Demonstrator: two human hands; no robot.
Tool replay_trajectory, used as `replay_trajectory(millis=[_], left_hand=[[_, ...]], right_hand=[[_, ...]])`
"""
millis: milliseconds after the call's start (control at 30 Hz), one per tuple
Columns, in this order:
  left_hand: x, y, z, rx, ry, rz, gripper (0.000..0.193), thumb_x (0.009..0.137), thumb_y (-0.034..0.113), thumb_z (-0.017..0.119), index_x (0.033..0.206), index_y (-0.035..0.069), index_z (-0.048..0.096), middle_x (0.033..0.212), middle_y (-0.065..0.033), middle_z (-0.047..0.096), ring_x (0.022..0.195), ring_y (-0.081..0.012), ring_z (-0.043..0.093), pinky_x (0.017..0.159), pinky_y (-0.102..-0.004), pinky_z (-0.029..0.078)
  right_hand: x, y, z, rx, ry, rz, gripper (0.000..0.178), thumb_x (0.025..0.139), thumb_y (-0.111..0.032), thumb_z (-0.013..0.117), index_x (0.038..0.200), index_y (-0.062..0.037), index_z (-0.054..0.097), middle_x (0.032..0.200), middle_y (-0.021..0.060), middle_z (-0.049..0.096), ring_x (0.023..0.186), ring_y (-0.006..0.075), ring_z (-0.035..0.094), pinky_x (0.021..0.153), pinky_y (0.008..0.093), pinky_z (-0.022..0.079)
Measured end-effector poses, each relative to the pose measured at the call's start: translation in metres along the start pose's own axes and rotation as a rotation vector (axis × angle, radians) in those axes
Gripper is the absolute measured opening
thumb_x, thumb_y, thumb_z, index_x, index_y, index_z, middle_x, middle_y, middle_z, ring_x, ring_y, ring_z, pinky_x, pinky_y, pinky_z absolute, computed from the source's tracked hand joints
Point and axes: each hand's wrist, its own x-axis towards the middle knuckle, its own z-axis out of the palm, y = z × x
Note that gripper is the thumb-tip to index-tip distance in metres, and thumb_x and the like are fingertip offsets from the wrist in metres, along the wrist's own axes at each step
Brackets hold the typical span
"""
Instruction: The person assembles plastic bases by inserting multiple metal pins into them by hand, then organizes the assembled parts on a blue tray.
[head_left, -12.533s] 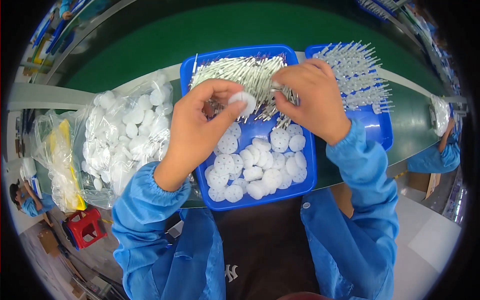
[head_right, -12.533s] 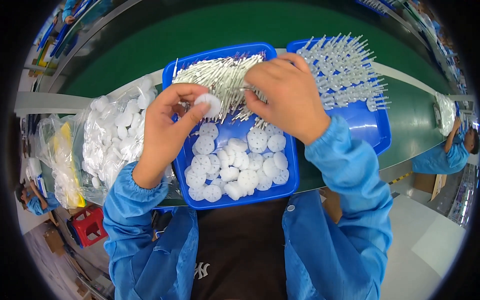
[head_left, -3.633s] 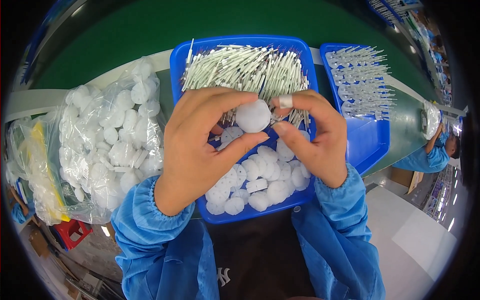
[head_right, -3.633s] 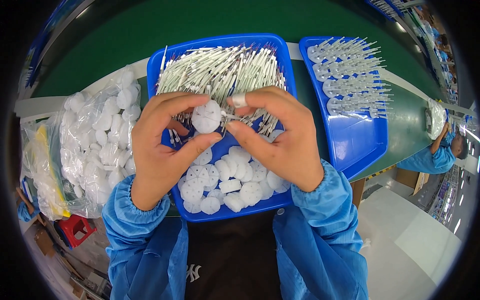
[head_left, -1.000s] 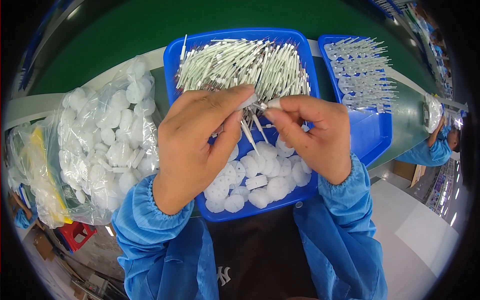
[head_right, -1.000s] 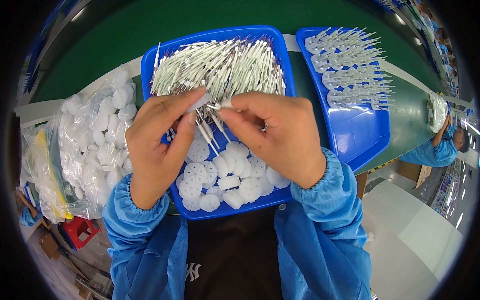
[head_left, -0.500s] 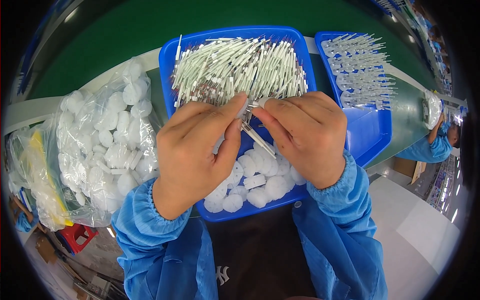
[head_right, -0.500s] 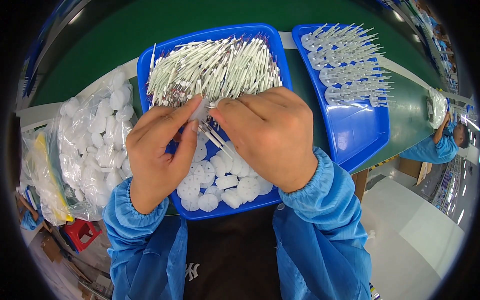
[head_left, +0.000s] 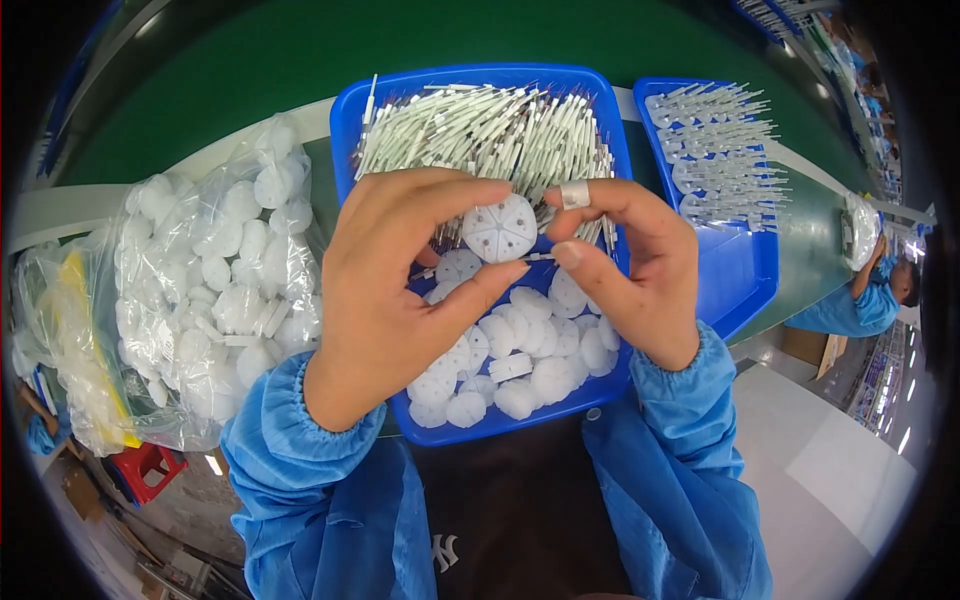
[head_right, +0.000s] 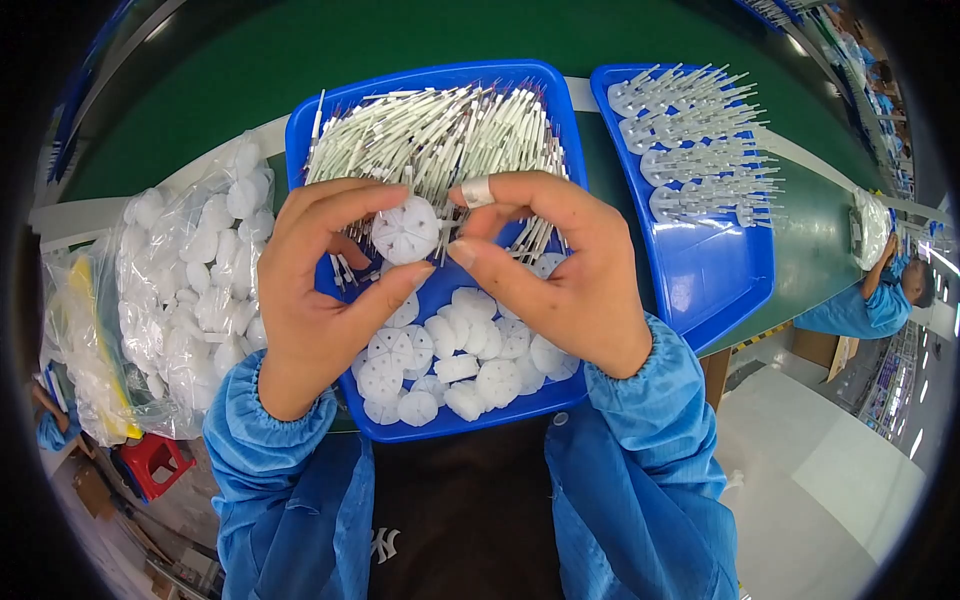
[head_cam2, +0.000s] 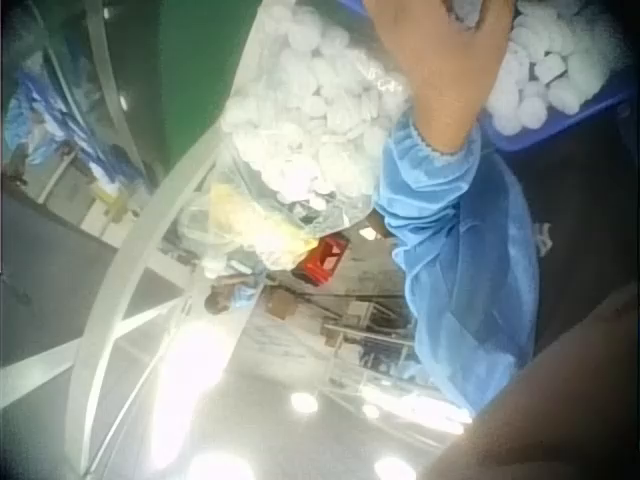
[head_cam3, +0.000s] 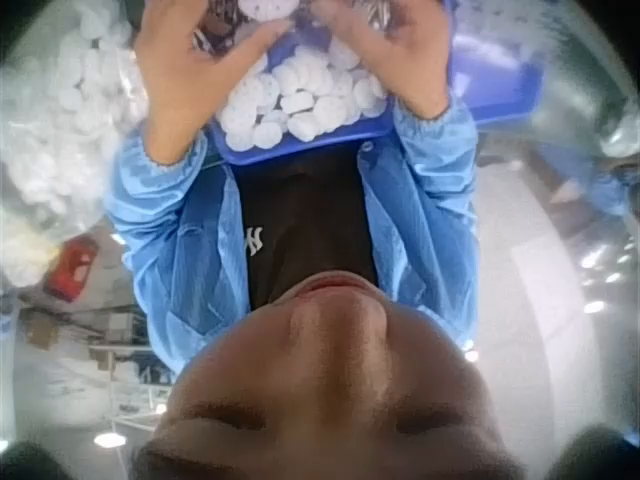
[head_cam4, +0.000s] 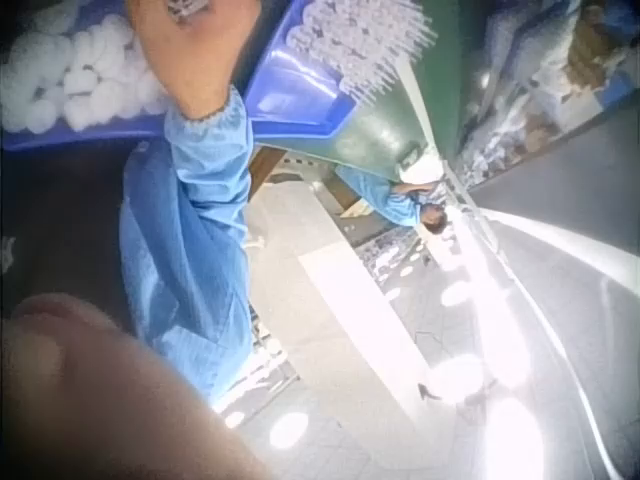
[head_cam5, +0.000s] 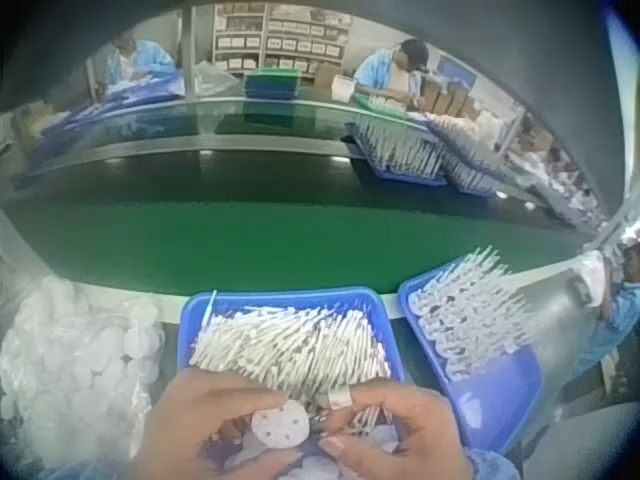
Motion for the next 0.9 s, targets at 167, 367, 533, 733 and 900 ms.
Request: replay_trajectory(millis=[167, 367, 533, 733, 900], left_hand=[[0.0, -0.001, -0.001, 0.132, -0.004, 0.17, 0.053, 0.073, 0.009, 0.095, 0.123, 0.009, 0.077, 0.12, -0.0073, 0.072, 0.102, -0.0202, 0.065, 0.068, -0.028, 0.053], [0.002, 0.003, 0.002, 0.111, 0.015, 0.187, 0.056, 0.069, 0.01, 0.095, 0.122, 0.009, 0.079, 0.117, -0.0066, 0.073, 0.102, -0.0243, 0.065, 0.077, -0.0336, 0.054], [0.003, 0.0, 0.005, 0.124, 0.064, 0.27, 0.057, 0.066, 0.011, 0.094, 0.122, 0.01, 0.08, 0.113, -0.0047, 0.073, 0.1, -0.0271, 0.066, 0.087, -0.0396, 0.056], [-0.001, -0.008, 0.008, 0.177, 0.063, 0.367, 0.057, 0.07, 0.01, 0.094, 0.124, 0.006, 0.078, 0.12, -0.0089, 0.073, 0.107, -0.0297, 0.067, 0.09, -0.039, 0.056], [-0.002, -0.008, 0.01, 0.165, 0.08, 0.377, 0.058, 0.07, 0.008, 0.093, 0.126, 0.006, 0.077, 0.12, -0.0091, 0.072, 0.106, -0.0302, 0.067, 0.088, -0.0385, 0.056]], right_hand=[[0.0, -0.004, 0.006, 0.155, -0.053, 0.087, 0.034, 0.091, -0.001, 0.084, 0.123, 0.0009, 0.07, 0.106, 0.0085, 0.079, 0.094, 0.0136, 0.076, 0.083, 0.0288, 0.061], [-0.006, -0.007, -0.001, 0.235, -0.053, 0.177, 0.031, 0.09, 0.002, 0.083, 0.119, 0.0022, 0.07, 0.112, 0.0101, 0.08, 0.101, 0.0145, 0.077, 0.087, 0.0282, 0.061], [-0.004, -0.008, 0.005, 0.27, -0.048, 0.161, 0.032, 0.089, 0.004, 0.084, 0.117, 0.0012, 0.07, 0.113, 0.0098, 0.08, 0.103, 0.015, 0.077, 0.09, 0.0284, 0.061], [-0.005, -0.004, 0.009, 0.202, -0.038, 0.094, 0.035, 0.088, 0.003, 0.085, 0.118, 0.0004, 0.068, 0.108, 0.0076, 0.079, 0.101, 0.0148, 0.076, 0.09, 0.029, 0.06], [-0.005, -0.001, 0.005, 0.237, -0.079, 0.065, 0.037, 0.089, 0.003, 0.084, 0.122, 0.0006, 0.067, 0.112, 0.0088, 0.077, 0.106, 0.0159, 0.075, 0.093, 0.0297, 0.059]])
